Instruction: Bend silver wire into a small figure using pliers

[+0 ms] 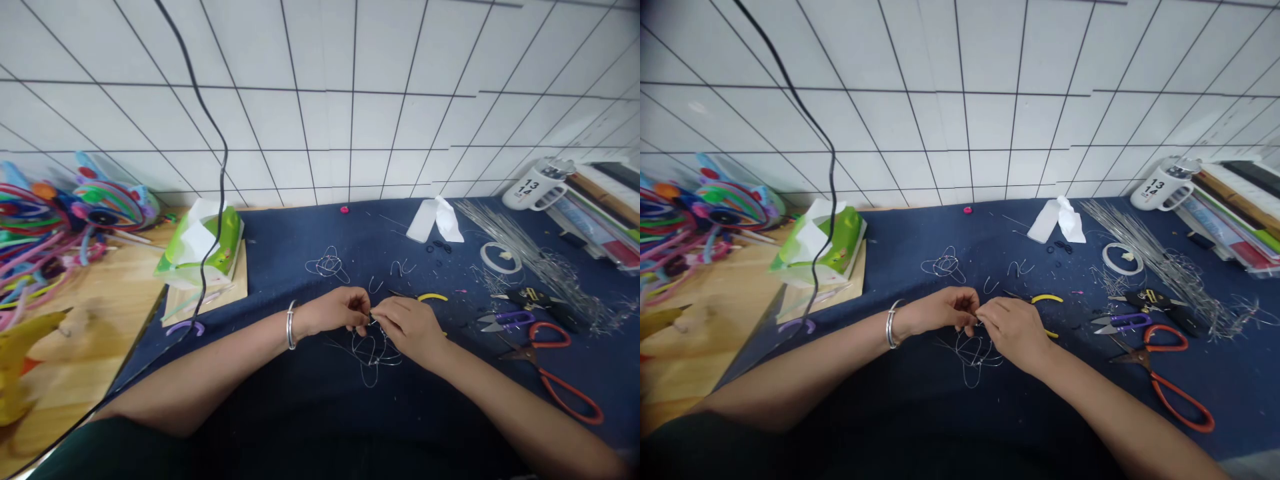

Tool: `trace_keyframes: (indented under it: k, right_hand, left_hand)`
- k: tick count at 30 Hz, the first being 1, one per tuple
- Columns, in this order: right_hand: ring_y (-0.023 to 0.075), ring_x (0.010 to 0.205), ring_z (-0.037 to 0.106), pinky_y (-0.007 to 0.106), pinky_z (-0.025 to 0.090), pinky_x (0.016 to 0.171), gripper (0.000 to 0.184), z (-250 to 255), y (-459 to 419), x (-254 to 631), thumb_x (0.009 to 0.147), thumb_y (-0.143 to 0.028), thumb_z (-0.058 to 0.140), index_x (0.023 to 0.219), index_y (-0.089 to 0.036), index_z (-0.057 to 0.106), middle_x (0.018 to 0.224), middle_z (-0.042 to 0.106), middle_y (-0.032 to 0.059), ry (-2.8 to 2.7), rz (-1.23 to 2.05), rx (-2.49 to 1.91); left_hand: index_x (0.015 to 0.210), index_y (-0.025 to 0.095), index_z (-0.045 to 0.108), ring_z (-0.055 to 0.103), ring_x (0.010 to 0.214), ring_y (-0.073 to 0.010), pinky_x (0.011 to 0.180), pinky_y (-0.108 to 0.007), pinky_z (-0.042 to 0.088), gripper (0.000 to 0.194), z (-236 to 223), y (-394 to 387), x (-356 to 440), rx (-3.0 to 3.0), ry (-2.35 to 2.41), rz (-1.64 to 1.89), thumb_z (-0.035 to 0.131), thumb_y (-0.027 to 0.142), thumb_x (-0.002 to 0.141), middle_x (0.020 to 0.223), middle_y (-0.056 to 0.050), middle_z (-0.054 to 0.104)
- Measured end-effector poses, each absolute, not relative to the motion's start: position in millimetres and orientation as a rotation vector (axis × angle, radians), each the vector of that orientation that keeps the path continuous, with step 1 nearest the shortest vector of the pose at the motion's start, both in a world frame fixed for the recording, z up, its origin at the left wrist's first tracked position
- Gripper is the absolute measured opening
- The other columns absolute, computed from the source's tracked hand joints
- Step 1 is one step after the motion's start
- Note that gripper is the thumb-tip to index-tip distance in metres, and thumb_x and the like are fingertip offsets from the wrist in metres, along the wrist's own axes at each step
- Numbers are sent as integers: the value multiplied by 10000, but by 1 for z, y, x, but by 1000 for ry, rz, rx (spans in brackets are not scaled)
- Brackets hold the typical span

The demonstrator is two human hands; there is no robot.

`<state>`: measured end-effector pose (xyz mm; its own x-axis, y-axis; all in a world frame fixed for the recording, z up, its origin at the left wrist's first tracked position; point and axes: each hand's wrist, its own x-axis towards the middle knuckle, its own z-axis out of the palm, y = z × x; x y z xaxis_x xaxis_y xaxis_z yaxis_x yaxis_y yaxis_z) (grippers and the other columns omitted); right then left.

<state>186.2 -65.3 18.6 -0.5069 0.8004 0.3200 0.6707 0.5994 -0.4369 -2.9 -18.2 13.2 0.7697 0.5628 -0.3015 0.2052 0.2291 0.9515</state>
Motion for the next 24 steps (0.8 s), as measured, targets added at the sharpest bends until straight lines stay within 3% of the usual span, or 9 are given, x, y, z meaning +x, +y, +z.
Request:
trace_keyframes:
  k: [24]
  right_hand:
    - [116, 744, 496, 285, 410, 733, 123, 15, -64, 188, 818, -159, 469, 880, -199, 567, 814, 605, -5, -2296, 307, -1072]
  left_hand:
    - [849, 141, 493, 602, 666, -119, 559, -227, 417, 116, 9, -15, -5, 1373, 651, 249, 549, 154, 748, 723, -19, 601]
